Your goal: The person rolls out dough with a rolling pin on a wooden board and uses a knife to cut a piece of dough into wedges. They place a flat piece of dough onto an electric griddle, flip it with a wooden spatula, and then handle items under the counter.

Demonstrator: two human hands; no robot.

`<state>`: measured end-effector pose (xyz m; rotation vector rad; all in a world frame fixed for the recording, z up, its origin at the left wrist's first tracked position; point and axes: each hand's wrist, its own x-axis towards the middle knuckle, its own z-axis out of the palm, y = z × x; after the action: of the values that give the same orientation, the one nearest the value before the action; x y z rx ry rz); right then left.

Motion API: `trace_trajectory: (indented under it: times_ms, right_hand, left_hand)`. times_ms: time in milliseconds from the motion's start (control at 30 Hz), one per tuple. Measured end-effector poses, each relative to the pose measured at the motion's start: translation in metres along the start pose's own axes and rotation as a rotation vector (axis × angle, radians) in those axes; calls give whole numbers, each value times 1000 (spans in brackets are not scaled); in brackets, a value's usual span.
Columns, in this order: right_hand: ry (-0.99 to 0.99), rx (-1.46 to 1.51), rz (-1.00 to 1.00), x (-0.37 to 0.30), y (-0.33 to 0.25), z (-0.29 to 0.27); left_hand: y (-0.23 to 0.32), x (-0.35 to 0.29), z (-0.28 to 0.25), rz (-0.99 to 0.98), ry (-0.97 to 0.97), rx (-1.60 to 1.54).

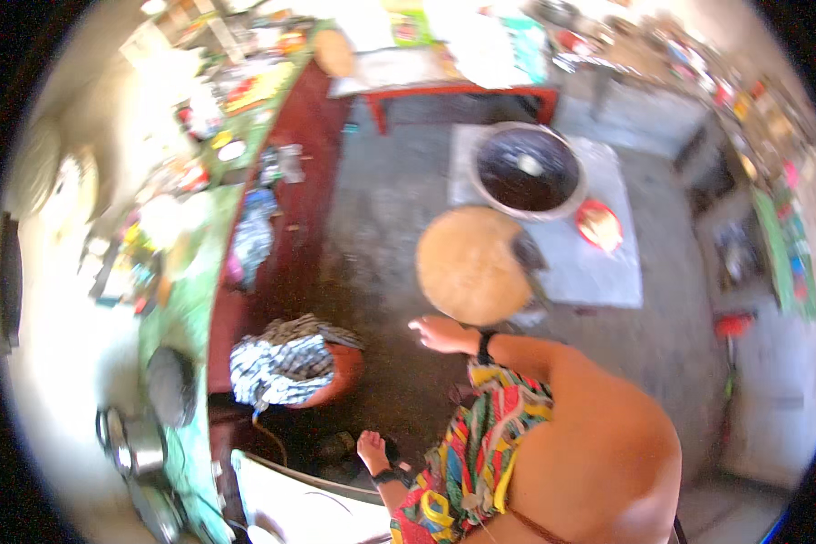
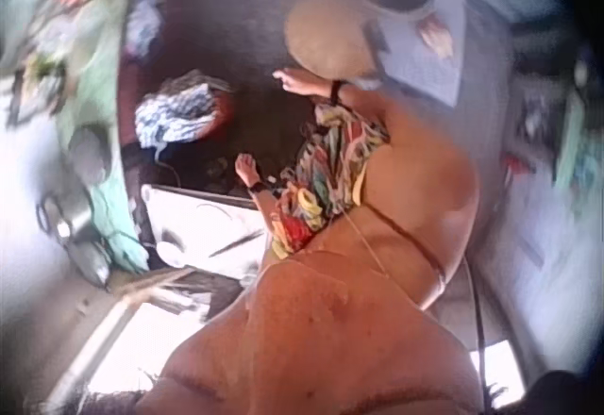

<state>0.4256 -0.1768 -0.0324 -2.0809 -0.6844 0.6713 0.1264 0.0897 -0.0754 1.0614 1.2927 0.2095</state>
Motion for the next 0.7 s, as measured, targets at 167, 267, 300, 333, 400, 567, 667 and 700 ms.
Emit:
trace_trajectory:
  times_ms: [167, 267, 300, 333, 400, 567, 667, 700]
  right_hand:
    - [-260, 44, -162, 2, -2, 17]
    - [-306, -54, -259, 20, -3, 26]
    - [-339, -94, -284, 27, -2, 25]
    - [-333, -82, -315, 34, 1, 27]
    - [-410, -107, -304, 44, -3, 21]
    - [-566, -198, -332, 73, -1, 0]
    - [-613, -270, -467, 98, -12, -9]
    - [-649, -291, -493, 103, -13, -9]
  left_hand:
    - [-28, -34, 11, 96, 156, -106]
    - [-30, -57, 11, 170, 269, -144]
    - [-34, -65, 11, 175, 302, -170]
    - [-36, -71, 10, 196, 300, -174]
    - [-46, -78, 12, 228, 329, -208]
    - [-40, -93, 25, 291, 409, -98]
    - [-43, -98, 32, 472, 527, -4]
    - [-41, -107, 38, 512, 576, 30]
